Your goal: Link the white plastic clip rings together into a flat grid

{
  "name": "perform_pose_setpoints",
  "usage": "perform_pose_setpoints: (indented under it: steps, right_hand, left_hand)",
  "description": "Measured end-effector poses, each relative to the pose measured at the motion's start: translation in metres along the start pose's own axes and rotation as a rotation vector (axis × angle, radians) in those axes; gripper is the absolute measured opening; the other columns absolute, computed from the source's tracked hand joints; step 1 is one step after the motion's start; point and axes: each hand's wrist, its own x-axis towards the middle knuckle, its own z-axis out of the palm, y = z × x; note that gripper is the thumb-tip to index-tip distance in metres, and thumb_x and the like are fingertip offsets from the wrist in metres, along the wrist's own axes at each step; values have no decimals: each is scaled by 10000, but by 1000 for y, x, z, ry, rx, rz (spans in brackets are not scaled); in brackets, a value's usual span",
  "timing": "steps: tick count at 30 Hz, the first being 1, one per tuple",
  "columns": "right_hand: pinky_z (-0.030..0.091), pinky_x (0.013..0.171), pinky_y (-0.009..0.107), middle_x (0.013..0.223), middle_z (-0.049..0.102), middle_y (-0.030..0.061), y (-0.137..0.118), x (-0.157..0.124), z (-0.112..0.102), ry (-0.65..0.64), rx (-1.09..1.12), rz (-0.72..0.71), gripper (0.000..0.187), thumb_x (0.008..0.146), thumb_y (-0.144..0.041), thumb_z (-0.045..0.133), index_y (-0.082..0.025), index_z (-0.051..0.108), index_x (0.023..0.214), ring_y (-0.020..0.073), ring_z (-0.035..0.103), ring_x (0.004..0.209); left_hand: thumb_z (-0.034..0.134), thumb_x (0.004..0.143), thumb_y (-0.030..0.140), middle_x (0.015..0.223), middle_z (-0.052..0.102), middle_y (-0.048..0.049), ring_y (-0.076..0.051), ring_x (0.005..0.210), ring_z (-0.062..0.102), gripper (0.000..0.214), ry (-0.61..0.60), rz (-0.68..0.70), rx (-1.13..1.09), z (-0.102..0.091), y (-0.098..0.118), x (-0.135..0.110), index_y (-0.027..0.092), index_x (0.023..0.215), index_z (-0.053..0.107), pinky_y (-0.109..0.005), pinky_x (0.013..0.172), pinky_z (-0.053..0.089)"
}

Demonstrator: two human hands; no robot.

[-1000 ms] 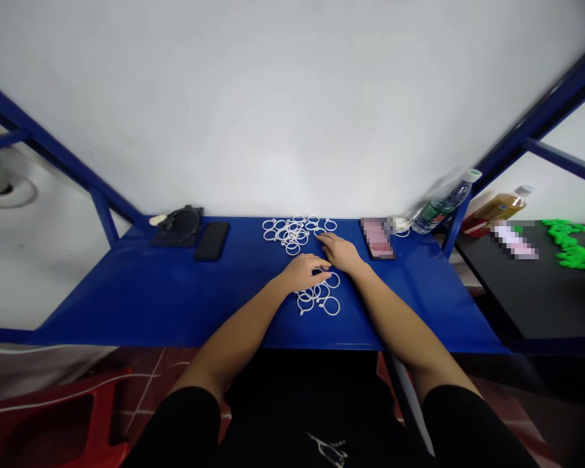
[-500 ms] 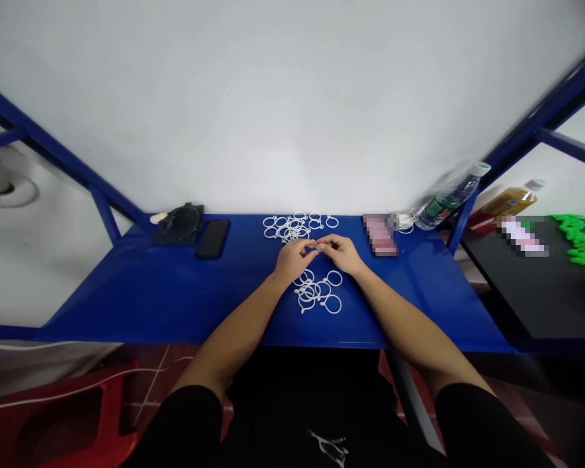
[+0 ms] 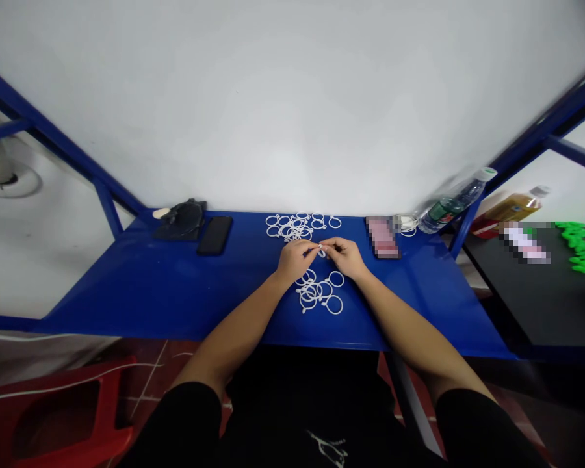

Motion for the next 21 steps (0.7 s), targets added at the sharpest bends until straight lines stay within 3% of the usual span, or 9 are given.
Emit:
perform_pose_setpoints:
  steps: [7, 14, 18, 21]
  right_hand:
    - [477, 572, 280, 672, 697, 12, -5, -3, 1, 33, -85, -35, 319, 922, -516, 712, -200, 742, 905, 158, 612, 585]
    - [526, 688, 303, 845, 763, 50, -4, -2, -3, 50, -299, -195, 219, 998, -387, 631, -211, 745, 935, 184, 683, 736]
    - [540, 792, 329, 946, 775, 75, -7, 1, -16, -109, -410, -288, 200, 1021, -312, 586, -213, 754, 974, 199, 706, 847]
    - [535, 749, 309, 908, 764, 52, -7, 1, -26, -286, -384, -269, 176, 990, -354, 657, -219, 770, 983, 184, 697, 797]
  left_hand:
    - [667, 971, 215, 970, 812, -51, -182, 892, 758, 131, -20, 15, 0, -1, 1, 0, 219, 973, 797, -327, 827, 587]
    - [680, 932, 175, 863, 798, -29, -173, 793, 739, 129, -66, -47, 93, -1, 6, 2, 223, 886, 791, -310, 780, 562]
    - [687, 932, 192, 876, 794, -29, -175, 811, 732, 109, -101, -52, 106, -5, 3, 5, 218, 938, 793, -317, 808, 559]
    - [655, 965, 218, 941, 797, -43, -186, 897, 737, 145, -112, -76, 107, -7, 0, 5, 215, 1008, 793, -328, 864, 563]
